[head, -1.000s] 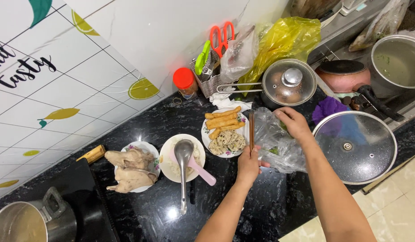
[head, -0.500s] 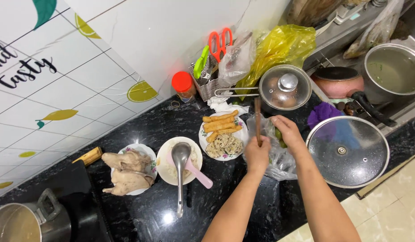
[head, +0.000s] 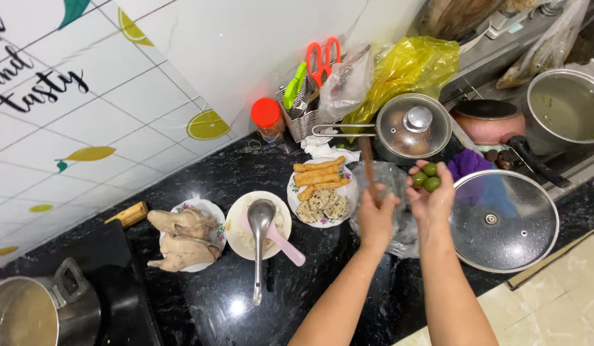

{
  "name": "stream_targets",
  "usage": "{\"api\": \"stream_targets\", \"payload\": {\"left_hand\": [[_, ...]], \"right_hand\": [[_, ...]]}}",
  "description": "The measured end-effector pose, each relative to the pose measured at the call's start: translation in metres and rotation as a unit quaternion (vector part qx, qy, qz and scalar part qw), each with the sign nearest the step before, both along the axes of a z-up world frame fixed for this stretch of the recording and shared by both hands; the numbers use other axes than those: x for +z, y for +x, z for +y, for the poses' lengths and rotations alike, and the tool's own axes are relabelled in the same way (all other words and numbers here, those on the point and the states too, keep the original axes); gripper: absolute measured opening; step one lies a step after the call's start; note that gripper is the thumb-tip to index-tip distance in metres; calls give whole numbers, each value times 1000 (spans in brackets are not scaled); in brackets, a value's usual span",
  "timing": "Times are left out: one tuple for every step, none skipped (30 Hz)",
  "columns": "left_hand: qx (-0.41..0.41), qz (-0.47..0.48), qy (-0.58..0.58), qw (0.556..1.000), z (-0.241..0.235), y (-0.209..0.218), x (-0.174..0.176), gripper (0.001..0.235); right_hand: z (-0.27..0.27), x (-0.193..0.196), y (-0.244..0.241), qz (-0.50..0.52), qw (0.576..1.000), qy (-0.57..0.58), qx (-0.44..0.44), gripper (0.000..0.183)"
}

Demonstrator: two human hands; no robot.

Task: Wash dishes, then use chopsticks to transfer cooked meat from a boiling pot onto a plate.

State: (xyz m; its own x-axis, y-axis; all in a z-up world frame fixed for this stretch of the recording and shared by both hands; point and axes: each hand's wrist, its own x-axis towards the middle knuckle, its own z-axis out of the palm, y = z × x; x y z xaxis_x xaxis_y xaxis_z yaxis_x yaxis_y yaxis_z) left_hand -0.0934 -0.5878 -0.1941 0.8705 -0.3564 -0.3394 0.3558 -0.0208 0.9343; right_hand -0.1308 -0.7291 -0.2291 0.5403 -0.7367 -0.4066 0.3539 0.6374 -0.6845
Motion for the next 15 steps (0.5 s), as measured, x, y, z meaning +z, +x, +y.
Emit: {"api": "stream_targets", "payload": {"left_hand": [[-33,25,11,999,1,-5,11,18],[-31,23,8,999,-1,-3,1,18],[-38,-18,19,999,-4,0,-9,16],[-47,-58,33,997,-5,2,-19,15],[-46,-59,33,997,-4,9,-24,15],[-32,-68,18,997,-1,10,-32,17],[-19,-77,3,997,2,12,-39,20],[-18,-77,2,997,4,15,-34,20],[-25,-75,9,997,7,17,-28,20],[-29,-72,17,997,11,20,-22,20],[-25,-71,17,997,9,13,-26,20],[-65,-97,40,992,10,11,-29,22],[-106,-122,63,985,15,8,-33,29],[-69,-131,74,986,8,-2,-70,29],[-77,-129,52,987,1,-9,-107,30]], "right_hand": [[7,-1,2,0,1000,9,-4,41],[7,-6,0,-2,1000,7,-2,41],[6,-11,-2,4,1000,-5,4,36],[8,-17,-5,12,1000,-15,8,31],[5,-11,-6,11,1000,-15,8,31],[4,-6,-13,73,992,-94,32,23],[4,-2,-20,134,974,-172,55,21],[3,-6,-24,135,974,-172,56,21],[3,-10,-27,237,911,-308,136,24],[4,-13,-29,329,812,-433,214,27],[4,-16,-30,328,810,-434,217,27],[6,-20,-24,416,699,-515,271,26],[13,-24,-18,489,566,-585,314,26],[10,-38,-18,459,563,-603,330,26],[7,-51,-16,503,537,-569,368,31]]}}
